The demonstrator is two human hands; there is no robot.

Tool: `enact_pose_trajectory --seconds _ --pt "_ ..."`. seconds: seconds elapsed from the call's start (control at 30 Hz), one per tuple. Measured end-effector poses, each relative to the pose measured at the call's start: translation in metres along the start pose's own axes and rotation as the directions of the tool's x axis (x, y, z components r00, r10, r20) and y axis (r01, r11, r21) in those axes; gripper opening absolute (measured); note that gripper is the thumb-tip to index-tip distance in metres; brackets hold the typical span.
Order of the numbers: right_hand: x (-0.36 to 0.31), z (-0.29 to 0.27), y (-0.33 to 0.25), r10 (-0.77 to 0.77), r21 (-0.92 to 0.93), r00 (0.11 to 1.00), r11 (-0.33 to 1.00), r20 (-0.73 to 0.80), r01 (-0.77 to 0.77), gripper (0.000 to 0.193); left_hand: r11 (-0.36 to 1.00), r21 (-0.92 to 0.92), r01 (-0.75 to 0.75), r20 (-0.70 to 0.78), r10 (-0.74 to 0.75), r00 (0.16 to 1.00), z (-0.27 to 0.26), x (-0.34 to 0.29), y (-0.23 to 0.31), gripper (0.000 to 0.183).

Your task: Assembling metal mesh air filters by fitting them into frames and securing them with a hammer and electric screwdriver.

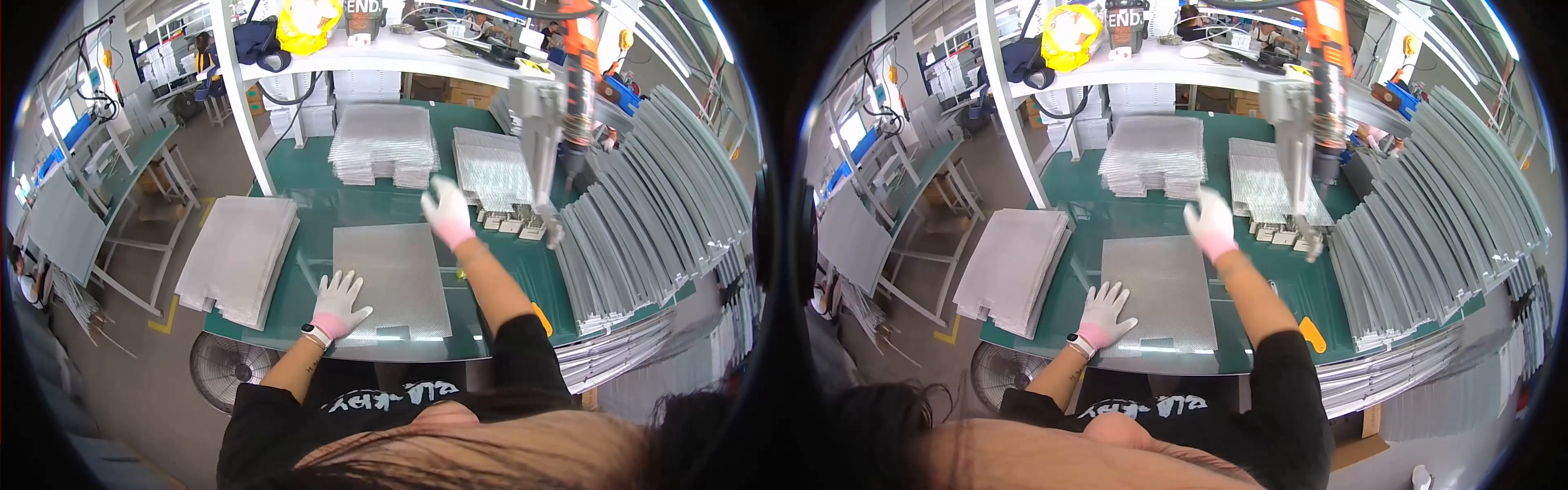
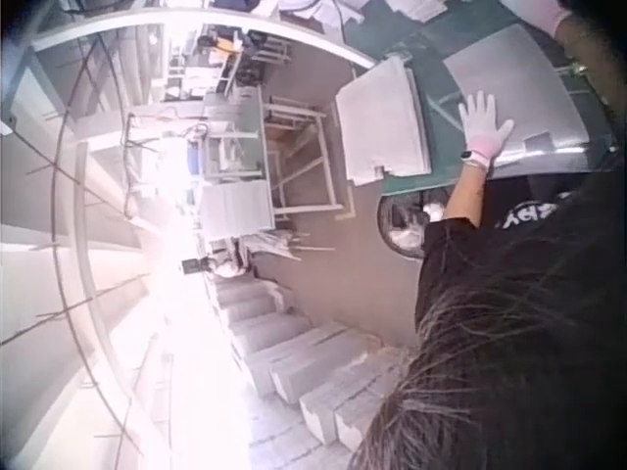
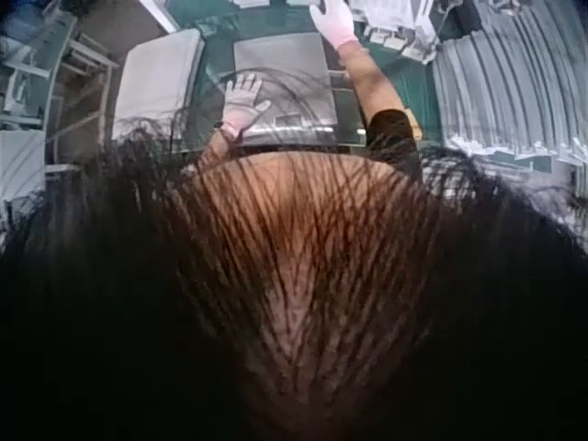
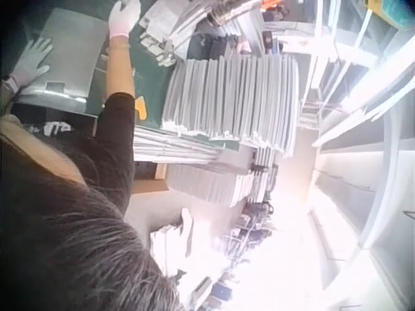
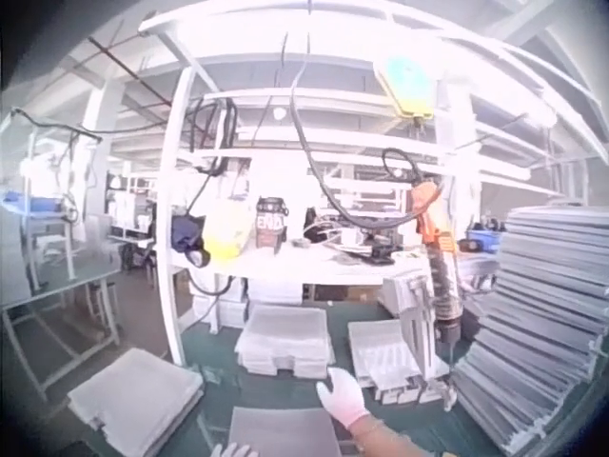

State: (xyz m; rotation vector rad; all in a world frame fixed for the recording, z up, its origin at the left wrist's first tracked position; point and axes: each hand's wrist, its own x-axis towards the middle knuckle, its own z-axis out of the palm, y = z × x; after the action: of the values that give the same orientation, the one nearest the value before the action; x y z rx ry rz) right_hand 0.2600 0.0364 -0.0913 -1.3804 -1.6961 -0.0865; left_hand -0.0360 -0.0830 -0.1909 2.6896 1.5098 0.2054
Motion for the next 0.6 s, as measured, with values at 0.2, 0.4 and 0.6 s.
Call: enact_pose_trajectory --seconds 0.2,0.4,0.6 --pt "0.120 0.038 0.046 0.613 -0.354 0.788 0.751 0.060 -0.558 0.061 0.998 -0.041 -0.045 0.006 0.045 0.999 -0.007 0.011 0.002 0.074" --pt "0.144 0.027 0.001 0.015 -0.689 0.998 0.724 0.060 0.031 0.036 0.998 -0.062 -0.032 -0.040 0.030 0.999 -0.009 0.006 0.000 0.073" --pt "0.174 0.014 -0.015 0.162 0.701 0.967 0.713 -0.198 0.024 0.035 0.997 -0.069 -0.026 -0.030 0.024 0.999 -0.007 0.003 -0.002 0.073"
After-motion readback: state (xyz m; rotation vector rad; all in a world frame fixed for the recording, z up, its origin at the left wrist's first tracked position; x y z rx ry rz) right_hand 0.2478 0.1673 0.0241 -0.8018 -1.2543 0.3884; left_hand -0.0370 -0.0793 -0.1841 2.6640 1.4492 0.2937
